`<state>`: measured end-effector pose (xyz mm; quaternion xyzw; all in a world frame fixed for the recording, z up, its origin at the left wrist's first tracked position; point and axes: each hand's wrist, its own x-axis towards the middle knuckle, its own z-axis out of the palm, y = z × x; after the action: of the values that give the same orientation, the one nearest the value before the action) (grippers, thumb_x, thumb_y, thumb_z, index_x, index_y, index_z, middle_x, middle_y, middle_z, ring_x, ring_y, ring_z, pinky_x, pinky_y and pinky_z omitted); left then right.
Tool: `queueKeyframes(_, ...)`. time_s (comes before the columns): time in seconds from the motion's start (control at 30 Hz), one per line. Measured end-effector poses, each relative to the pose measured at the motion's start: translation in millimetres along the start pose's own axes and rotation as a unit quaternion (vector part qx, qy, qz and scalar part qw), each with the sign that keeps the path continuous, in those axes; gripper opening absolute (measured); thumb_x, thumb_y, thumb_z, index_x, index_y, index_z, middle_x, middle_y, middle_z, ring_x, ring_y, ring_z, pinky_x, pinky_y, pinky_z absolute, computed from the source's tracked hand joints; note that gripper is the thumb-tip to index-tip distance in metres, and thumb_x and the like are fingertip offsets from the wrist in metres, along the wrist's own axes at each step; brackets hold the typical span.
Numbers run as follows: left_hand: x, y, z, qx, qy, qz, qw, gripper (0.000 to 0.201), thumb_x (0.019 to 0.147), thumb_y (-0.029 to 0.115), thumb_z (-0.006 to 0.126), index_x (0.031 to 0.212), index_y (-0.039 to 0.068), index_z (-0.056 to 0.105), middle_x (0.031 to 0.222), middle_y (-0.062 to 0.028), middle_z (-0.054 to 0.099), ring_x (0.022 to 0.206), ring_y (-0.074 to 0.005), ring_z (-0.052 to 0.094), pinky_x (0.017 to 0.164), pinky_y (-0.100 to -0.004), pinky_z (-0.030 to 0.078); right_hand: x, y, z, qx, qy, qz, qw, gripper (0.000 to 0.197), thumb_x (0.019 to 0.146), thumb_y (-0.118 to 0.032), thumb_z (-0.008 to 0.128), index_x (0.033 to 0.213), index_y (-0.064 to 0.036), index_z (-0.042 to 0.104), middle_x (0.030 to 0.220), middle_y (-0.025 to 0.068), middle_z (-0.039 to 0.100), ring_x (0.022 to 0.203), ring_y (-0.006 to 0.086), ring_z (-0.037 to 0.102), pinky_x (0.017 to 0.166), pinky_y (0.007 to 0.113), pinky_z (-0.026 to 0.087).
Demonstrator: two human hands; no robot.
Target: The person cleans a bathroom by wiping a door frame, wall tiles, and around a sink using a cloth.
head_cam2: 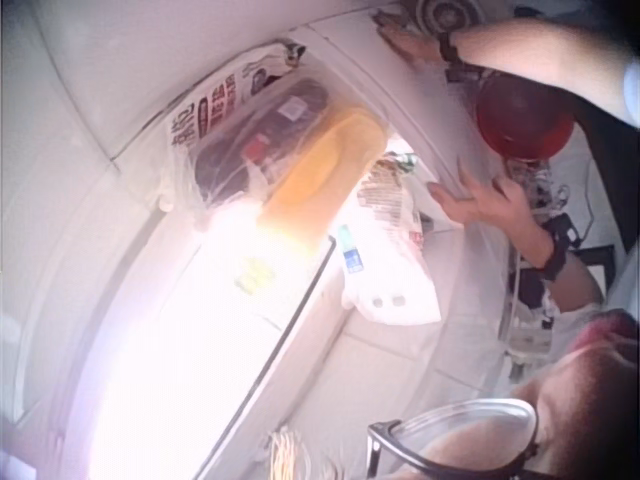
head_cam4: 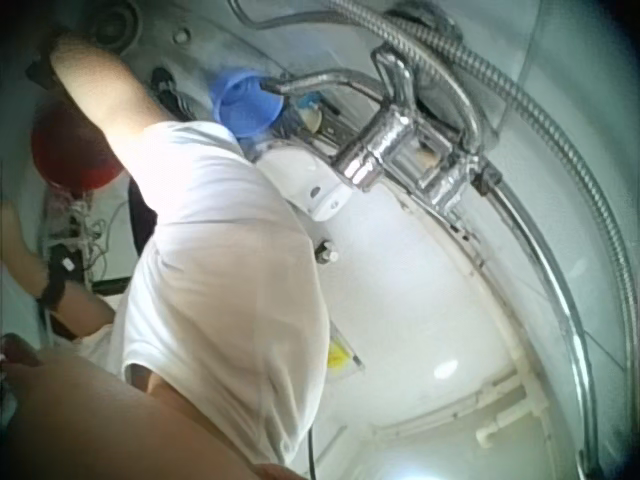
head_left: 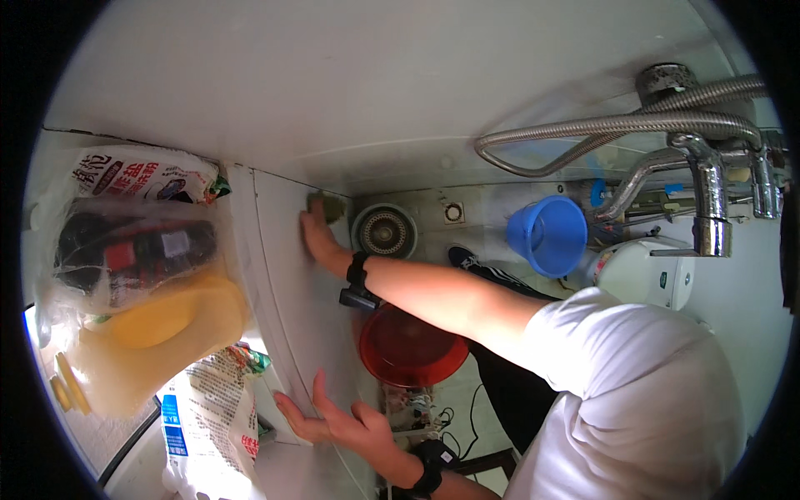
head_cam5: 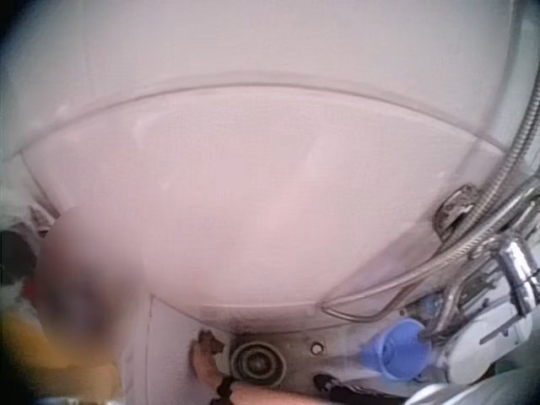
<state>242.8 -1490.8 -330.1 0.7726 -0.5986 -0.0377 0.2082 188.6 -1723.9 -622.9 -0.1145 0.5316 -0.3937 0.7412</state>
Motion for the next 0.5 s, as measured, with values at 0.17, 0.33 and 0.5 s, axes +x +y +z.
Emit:
queueKeyframes(0.17,-5.4,-16.4,-5.5,0.029,-0.02,-0.025,0.999,0.053,0.067,0.003,0.043,0.115,-0.005,0.066,0.154,-0.0294,0.026,0.146,-0.0447,0.02,0.116,-0.0571,0.02,-39.0,45.1,7.8,0.012,0.004,0.031,0.999,0.069,0.103,-0.041,0.034,0.156,0.0014,0.02,0.159,0.0185,0.028,0.143,0.0295,0.03,0.119,0.034,0.02)
queueKeyframes(0.33,-7.7,-27.8,-9.6,0.039,-0.026,-0.034,0.998,0.052,0.067,0.005,0.044,0.113,-0.005,0.066,0.154,-0.0283,0.025,0.147,-0.0441,0.018,0.117,-0.0578,0.02,-93.8,8.5,54.9,-0.131,-0.15,-0.358,0.912,0.066,0.107,-0.033,0.03,0.16,-0.0025,0.006,0.168,0.013,0.008,0.154,0.0247,0.006,0.123,0.034,0.007)
queueKeyframes(0.5,-4.9,-17.4,-10.4,0.009,-0.014,-0.023,1.0,0.053,0.066,0.007,0.045,0.113,-0.005,0.065,0.154,-0.0279,0.024,0.147,-0.0433,0.017,0.117,-0.0584,0.02,-9.8,21.8,29.8,-0.058,-0.08,-0.272,0.957,0.073,0.105,-0.042,0.034,0.16,-0.0026,0.005,0.168,0.0149,0.005,0.154,0.0279,0.005,0.123,0.036,0.006)
